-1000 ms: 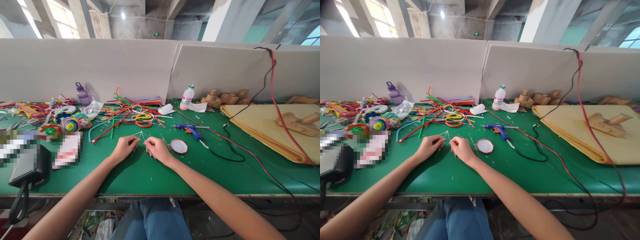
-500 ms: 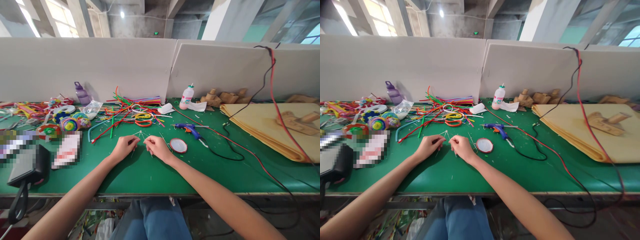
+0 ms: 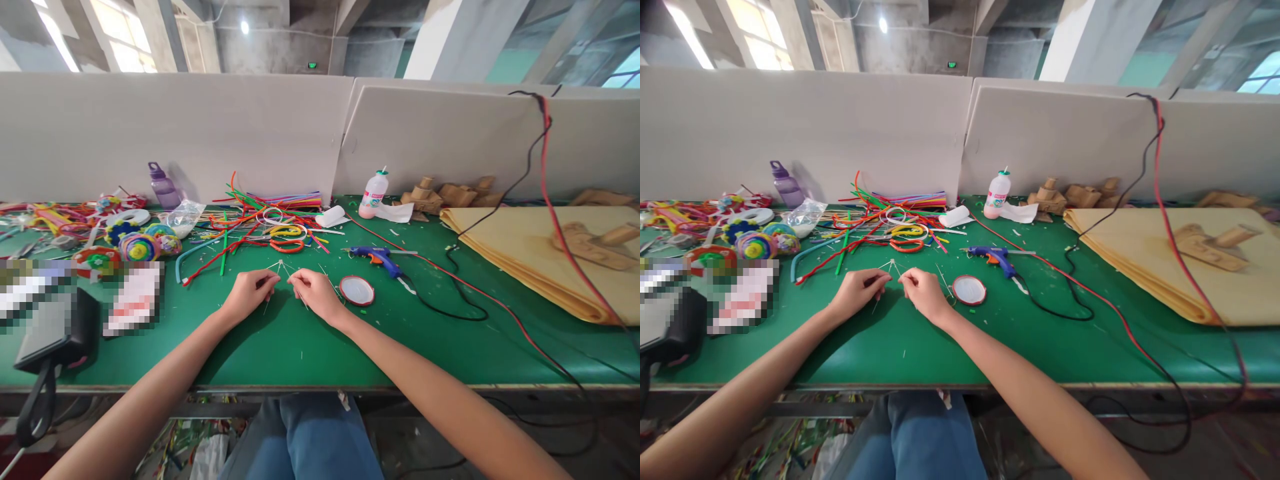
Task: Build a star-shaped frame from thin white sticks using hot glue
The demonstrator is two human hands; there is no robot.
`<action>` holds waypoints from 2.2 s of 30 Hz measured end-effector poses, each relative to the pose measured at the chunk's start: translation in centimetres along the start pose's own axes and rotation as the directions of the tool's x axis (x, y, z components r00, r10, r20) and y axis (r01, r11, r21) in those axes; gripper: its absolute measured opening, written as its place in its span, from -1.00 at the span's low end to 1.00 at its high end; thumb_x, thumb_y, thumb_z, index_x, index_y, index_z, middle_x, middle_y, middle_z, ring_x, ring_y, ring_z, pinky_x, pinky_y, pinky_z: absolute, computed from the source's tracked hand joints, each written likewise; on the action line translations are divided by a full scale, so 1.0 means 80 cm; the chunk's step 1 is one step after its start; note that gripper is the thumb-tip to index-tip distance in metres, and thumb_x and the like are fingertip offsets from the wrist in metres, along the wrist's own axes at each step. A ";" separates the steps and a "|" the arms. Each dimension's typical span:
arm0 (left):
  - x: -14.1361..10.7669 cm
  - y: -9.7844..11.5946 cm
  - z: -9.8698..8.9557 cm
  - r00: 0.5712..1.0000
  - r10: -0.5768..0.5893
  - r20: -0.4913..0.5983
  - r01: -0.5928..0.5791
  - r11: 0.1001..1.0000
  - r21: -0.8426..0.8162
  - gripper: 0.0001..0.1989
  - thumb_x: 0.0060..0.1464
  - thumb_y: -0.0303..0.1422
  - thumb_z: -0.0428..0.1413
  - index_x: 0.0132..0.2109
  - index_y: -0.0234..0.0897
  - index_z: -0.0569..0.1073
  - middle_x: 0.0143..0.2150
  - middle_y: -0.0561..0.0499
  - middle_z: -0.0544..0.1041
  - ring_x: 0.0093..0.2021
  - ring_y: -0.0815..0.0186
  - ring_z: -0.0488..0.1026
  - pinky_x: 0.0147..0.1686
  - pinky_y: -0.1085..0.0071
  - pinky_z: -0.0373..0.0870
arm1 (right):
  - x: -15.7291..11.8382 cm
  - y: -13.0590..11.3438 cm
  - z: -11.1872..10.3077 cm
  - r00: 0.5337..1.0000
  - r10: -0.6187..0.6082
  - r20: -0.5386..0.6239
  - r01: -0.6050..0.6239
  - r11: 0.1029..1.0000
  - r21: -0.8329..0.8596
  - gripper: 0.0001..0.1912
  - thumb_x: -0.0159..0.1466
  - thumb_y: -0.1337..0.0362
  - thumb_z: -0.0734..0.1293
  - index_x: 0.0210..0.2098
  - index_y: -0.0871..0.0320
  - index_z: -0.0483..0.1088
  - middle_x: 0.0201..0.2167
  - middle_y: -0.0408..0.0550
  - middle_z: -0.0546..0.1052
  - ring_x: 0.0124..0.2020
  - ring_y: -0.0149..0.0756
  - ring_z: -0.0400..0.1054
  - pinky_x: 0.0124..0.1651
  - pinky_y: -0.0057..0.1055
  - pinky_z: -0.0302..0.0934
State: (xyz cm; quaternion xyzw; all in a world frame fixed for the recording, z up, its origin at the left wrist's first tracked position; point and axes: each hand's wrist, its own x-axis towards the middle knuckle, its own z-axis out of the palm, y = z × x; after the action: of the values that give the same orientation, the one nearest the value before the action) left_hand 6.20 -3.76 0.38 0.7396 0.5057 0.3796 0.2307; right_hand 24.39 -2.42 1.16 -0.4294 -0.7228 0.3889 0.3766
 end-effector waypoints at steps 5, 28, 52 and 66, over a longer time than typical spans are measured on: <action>0.002 -0.002 -0.008 0.954 0.127 -0.273 -0.049 0.960 0.275 -0.66 0.19 -0.20 -0.04 -0.43 -0.28 0.46 -0.54 0.05 0.44 -0.51 0.37 0.33 -0.43 0.47 0.25 | 0.000 0.001 -0.002 0.997 -0.060 -0.043 0.056 0.995 -0.087 -0.80 0.22 0.25 0.19 -0.48 0.14 0.36 -0.65 -0.22 0.37 -0.65 -0.47 0.18 -0.55 -0.53 0.08; 0.009 -0.023 -0.005 0.955 0.235 -0.180 -0.192 0.955 0.226 -0.77 0.19 -0.38 -0.03 -0.21 -0.25 0.53 -0.32 -0.04 0.53 -0.35 0.34 0.43 -0.32 0.47 0.32 | -0.001 0.000 -0.009 0.976 -0.205 -0.079 0.155 0.898 -0.412 -0.84 0.23 0.35 0.22 -0.46 0.13 0.39 -0.58 -0.15 0.45 -0.56 -0.40 0.24 -0.44 -0.47 0.03; 0.008 -0.020 -0.002 0.949 0.192 -0.252 -0.121 0.955 0.273 -0.81 0.15 -0.41 -0.01 -0.29 -0.26 0.52 -0.34 -0.02 0.54 -0.36 0.33 0.43 -0.32 0.46 0.31 | 0.001 0.001 -0.018 0.948 -0.318 -0.011 0.275 0.835 -0.477 -0.85 0.27 0.37 0.20 -0.35 0.12 0.40 -0.36 -0.08 0.52 -0.35 -0.33 0.36 -0.28 -0.44 0.13; 0.008 -0.019 -0.003 0.946 0.226 -0.234 -0.166 0.954 0.248 -0.81 0.17 -0.42 -0.02 -0.27 -0.26 0.50 -0.35 0.00 0.52 -0.37 0.36 0.43 -0.33 0.51 0.29 | 0.002 0.001 -0.017 0.951 -0.303 -0.057 0.251 0.868 -0.429 -0.85 0.25 0.37 0.21 -0.40 0.13 0.40 -0.46 -0.10 0.50 -0.46 -0.36 0.32 -0.34 -0.45 0.10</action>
State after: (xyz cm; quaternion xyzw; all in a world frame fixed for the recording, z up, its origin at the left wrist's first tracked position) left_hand 5.25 -2.61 -0.39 0.7515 0.4948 0.4347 0.0380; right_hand 25.56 -1.93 1.71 -0.4146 -0.8186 0.1403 0.3720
